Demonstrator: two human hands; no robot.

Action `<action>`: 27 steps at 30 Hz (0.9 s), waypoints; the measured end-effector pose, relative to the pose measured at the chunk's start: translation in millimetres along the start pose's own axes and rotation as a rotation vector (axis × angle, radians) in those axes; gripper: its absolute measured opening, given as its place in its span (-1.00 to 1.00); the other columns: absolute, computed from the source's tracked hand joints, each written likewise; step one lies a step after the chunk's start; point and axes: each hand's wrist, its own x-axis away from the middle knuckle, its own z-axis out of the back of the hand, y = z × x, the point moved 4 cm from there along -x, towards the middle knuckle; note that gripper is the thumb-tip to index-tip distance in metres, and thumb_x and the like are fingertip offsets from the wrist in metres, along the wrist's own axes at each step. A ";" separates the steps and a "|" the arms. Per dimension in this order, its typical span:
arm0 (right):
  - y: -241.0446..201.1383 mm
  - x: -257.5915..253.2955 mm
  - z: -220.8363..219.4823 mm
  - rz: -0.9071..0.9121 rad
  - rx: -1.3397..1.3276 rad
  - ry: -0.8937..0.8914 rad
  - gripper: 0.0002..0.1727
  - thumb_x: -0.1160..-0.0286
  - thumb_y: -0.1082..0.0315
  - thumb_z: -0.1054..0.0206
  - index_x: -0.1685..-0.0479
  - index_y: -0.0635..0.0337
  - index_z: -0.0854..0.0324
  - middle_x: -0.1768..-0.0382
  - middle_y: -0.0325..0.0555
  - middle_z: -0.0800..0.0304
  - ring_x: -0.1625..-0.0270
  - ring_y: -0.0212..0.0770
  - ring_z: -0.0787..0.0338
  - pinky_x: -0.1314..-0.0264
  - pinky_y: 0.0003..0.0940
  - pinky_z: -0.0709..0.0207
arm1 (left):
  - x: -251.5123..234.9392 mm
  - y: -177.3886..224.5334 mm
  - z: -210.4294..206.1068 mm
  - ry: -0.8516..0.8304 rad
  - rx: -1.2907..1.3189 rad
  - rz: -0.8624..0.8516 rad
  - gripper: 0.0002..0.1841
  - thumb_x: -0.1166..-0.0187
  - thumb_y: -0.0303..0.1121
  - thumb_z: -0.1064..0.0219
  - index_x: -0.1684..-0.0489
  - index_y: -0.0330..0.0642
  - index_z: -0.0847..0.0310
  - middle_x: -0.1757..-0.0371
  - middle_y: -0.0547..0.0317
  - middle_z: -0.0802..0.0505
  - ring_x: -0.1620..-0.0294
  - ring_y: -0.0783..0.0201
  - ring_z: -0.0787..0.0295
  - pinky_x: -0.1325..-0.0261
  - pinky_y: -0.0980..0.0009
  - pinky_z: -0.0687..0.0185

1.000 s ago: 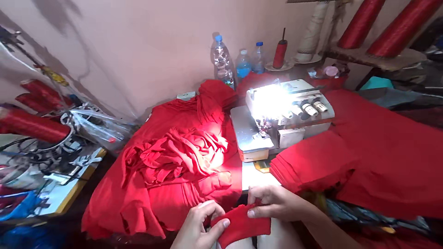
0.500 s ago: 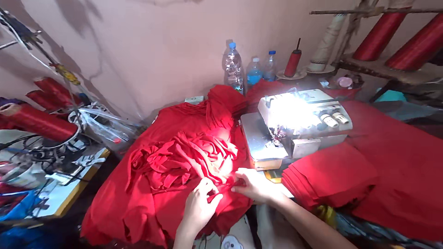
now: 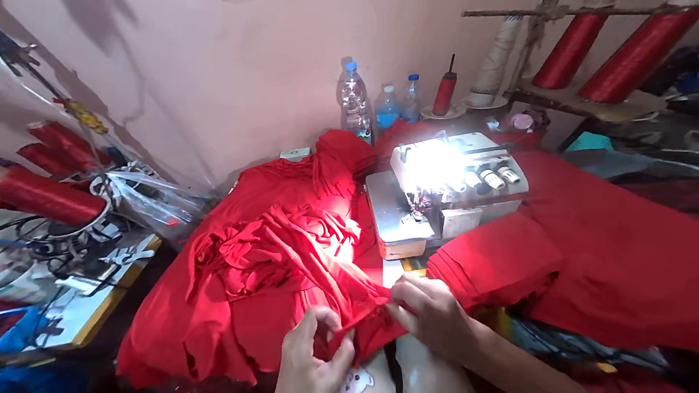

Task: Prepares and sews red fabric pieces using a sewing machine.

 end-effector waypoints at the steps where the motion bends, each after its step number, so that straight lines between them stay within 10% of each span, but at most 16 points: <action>1: -6.2 2.9 9.3 0.053 0.026 0.017 -0.93 -0.54 0.39 -0.26 0.26 0.14 -0.63 0.54 -0.16 -0.58 0.54 -0.30 -0.56 0.50 -0.57 -0.42 | 0.2 8.1 -0.8 -0.019 0.012 0.005 -0.73 -0.31 -0.43 -0.49 0.12 -0.29 -0.57 0.36 0.23 -0.79 0.29 0.70 -0.67 0.14 0.80 -0.58; 5: -20.1 9.3 35.6 0.136 0.048 -0.151 -0.70 -0.71 0.38 -0.11 -0.21 0.02 -0.72 0.59 -0.22 -0.43 0.69 -0.28 -0.36 0.69 -0.48 -0.22 | -6.2 23.4 -9.5 -0.114 0.042 -0.051 -0.90 -0.46 -0.37 -0.51 0.28 -0.22 -0.81 0.32 0.18 -0.80 0.17 0.59 -0.70 0.02 0.75 -0.59; 9: 11.5 10.7 42.6 -0.049 -0.041 -0.219 -0.81 -0.46 0.34 -0.20 0.34 0.14 -0.73 0.55 -0.15 -0.64 0.56 -0.28 -0.63 0.57 -0.45 -0.47 | -32.0 26.4 -34.4 -0.196 -0.095 -0.049 -0.80 -0.67 -0.40 -0.19 0.23 -0.30 -0.71 0.10 -0.04 -0.80 -0.10 0.28 -0.70 -0.26 0.45 -0.52; 15: 97.1 22.1 20.5 -0.887 -0.597 0.427 -0.87 -0.44 0.61 -0.25 0.38 0.29 -0.66 0.44 -0.32 -0.76 0.37 -0.60 -0.73 0.23 -0.67 -0.65 | -131.8 -1.2 -118.8 -0.074 -0.413 -0.057 -0.76 -0.49 -0.50 -0.19 0.12 -0.38 -0.79 0.05 -0.21 -0.85 -0.10 -0.27 -0.73 -0.15 -0.23 -0.48; 19: 108.8 41.9 -0.7 -1.354 -1.006 0.726 -0.84 -0.79 0.46 -0.05 0.08 0.31 -0.53 0.25 -0.10 -0.75 0.19 -0.29 -0.79 0.05 -0.31 -0.72 | -169.4 -29.4 -151.7 -0.546 -0.426 0.321 -0.59 -0.64 -0.18 -0.26 -0.18 -0.37 -0.73 -0.30 -0.37 -0.73 -0.49 -0.34 -0.50 -0.58 -0.32 -0.12; 24: 95.0 56.9 7.0 -1.386 -0.957 0.652 -0.78 -0.71 0.49 -0.13 0.35 0.23 -0.57 0.46 -0.17 -0.78 0.41 -0.33 -0.80 0.32 -0.41 -0.74 | -171.7 -36.6 -154.6 -0.493 -0.252 0.324 -0.71 -0.58 -0.32 -0.31 0.24 -0.44 -0.80 0.19 -0.16 -0.84 0.04 0.03 -0.74 -0.25 0.01 -0.48; 27: 108.8 50.3 5.3 -1.232 -0.643 0.567 -0.80 -0.60 0.50 -0.24 0.44 0.23 -0.62 0.55 -0.30 -0.66 0.59 -0.51 -0.60 0.52 -0.61 -0.52 | -171.3 -50.6 -159.4 -0.391 -0.307 0.278 -0.70 -0.56 -0.34 -0.37 0.07 -0.50 -0.77 -0.02 -0.35 -0.82 -0.16 -0.20 -0.71 -0.39 -0.18 -0.39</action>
